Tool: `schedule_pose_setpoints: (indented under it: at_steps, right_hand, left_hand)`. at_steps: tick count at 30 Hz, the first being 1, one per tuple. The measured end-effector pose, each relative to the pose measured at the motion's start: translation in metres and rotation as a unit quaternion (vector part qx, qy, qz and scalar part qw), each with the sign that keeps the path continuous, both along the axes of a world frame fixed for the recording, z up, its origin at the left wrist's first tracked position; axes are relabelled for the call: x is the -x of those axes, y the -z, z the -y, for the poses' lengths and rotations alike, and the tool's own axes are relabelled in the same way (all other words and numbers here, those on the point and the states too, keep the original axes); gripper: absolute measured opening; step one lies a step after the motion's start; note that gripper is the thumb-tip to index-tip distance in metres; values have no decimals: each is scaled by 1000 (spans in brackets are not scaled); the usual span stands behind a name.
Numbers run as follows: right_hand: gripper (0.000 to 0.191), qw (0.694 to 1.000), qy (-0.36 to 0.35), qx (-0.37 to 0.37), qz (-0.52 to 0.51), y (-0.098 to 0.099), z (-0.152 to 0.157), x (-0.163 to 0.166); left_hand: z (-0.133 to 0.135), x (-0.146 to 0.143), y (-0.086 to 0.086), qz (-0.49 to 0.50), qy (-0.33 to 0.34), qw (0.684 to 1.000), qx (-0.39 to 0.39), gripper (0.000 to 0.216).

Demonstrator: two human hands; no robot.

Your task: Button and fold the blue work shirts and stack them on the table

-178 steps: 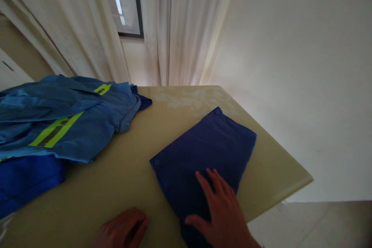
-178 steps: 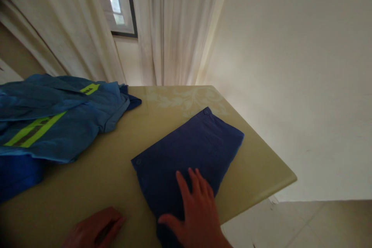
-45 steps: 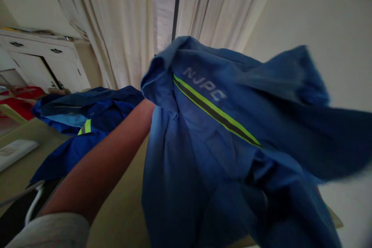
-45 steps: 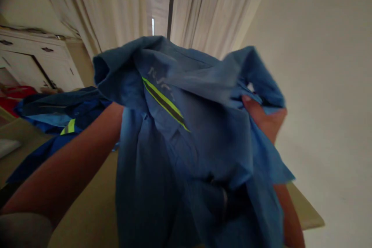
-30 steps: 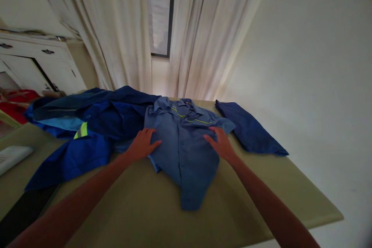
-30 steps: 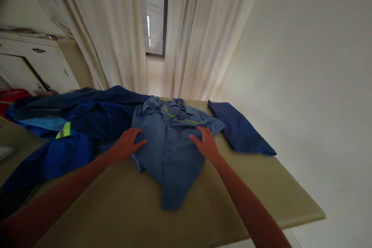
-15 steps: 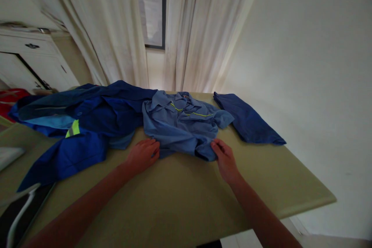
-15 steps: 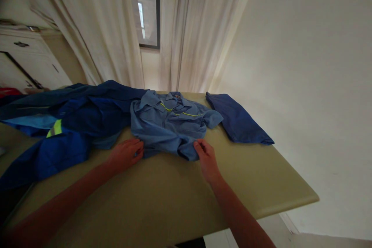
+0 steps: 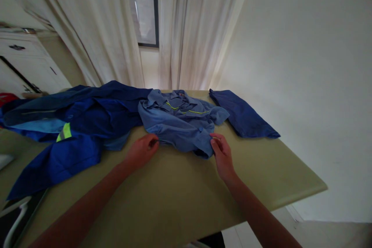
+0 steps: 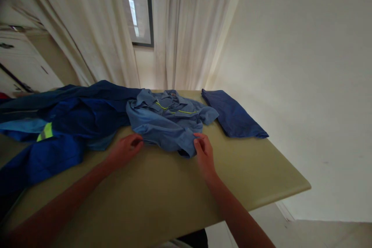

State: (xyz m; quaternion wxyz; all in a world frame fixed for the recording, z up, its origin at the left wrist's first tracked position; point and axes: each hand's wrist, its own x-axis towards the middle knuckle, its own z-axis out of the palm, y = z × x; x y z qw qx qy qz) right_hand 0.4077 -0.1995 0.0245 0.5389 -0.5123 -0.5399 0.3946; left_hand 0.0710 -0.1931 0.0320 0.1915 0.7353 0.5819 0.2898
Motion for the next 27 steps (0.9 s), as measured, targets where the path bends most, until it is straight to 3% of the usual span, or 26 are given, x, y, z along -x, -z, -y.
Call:
schedule_pose_setpoints:
  at_steps: [2,5,8,11,14,16,19,22,24,27]
  right_hand:
    - [53,993,-48,-40,104,0,10,5]
    - [84,951,-96,-75,285,12,17,17]
    - [72,914,-102,-73,385,22,9,21]
    - [67,906,-55,-104,406,6,-11,2]
    - [53,900,84,-182,386,-31,-30,-33]
    - [39,890,152,-198,380,-47,-40,-52]
    - [23,906,110,-134,387,-42,-52,-61]
    - [17,962,32,-44,269,-25,-62,-59]
    - [25,991,31,-36,124,-26,-65,-58]
    - [31,993,78,-84,-30,-39,-65,-58]
  left_hand:
    - [13,0,-25,108,2,994,26,32]
    - [36,5,-55,207,27,977,46,41]
    - [51,13,-68,288,3,956,62,39]
    - [56,25,-75,419,-62,906,20,36]
    - [53,41,-81,479,-141,865,-42,30]
    - [48,51,-78,445,-198,872,-44,25]
    - [34,60,-62,380,-232,895,18,36]
    - [22,62,-52,424,-220,876,76,50]
    - [20,62,-59,493,-194,844,80,48]
    - [23,61,-78,562,-143,812,66,37]
